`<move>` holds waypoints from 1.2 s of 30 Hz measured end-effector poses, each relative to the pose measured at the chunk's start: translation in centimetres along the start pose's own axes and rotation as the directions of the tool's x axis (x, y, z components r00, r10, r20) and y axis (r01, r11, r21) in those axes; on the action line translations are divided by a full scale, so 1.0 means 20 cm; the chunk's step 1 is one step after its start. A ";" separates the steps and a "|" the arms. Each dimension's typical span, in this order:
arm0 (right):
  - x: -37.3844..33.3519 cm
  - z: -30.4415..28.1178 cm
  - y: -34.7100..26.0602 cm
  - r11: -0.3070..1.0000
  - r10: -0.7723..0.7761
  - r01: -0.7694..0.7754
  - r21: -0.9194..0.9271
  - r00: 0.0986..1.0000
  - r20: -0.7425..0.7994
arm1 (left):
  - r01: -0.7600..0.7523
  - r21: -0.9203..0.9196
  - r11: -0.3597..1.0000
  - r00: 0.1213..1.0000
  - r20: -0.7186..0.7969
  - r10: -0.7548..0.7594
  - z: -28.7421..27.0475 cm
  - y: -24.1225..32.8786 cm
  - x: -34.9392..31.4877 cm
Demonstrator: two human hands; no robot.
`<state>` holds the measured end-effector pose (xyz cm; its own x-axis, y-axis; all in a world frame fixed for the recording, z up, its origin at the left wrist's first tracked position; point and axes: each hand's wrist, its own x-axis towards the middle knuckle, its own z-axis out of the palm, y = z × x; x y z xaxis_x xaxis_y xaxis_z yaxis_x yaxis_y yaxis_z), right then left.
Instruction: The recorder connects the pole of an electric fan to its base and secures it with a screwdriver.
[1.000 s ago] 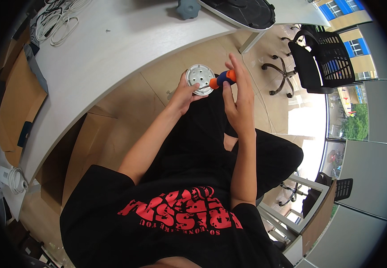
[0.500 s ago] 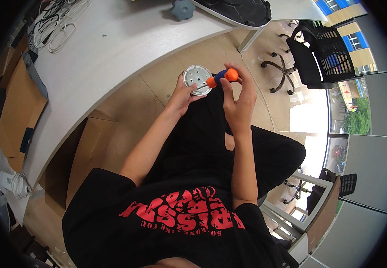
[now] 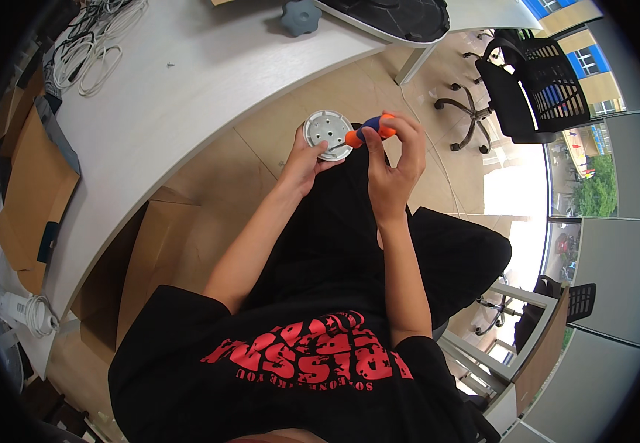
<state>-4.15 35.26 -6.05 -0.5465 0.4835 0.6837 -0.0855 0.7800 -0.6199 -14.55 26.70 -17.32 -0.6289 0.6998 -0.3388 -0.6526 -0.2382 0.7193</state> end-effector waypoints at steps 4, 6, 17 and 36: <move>-0.01 0.03 -0.01 0.998 -0.041 0.037 -0.049 0.997 -0.065 | 0.012 0.000 1.000 1.000 -0.011 -0.012 0.00 0.00 0.00; 0.01 0.02 -0.02 0.998 -0.055 0.056 0.004 0.997 -0.062 | -0.002 -0.001 1.000 1.000 -0.009 0.002 0.00 0.00 0.00; -0.02 0.00 -0.06 0.994 -0.037 0.033 -0.100 0.999 -0.040 | -0.039 -0.035 0.999 0.999 -0.001 0.039 -0.01 -0.04 0.00; 0.00 -0.07 -0.08 0.989 -0.133 0.138 0.046 0.987 -0.091 | -0.030 -0.006 1.000 0.994 0.105 0.031 -0.16 -0.11 0.11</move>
<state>-2.80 34.59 -4.50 -0.4518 0.4096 0.7925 -0.1983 0.8200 -0.5369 -15.78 26.55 -21.67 -0.6008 0.7590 -0.2510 -0.6360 -0.2636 0.7253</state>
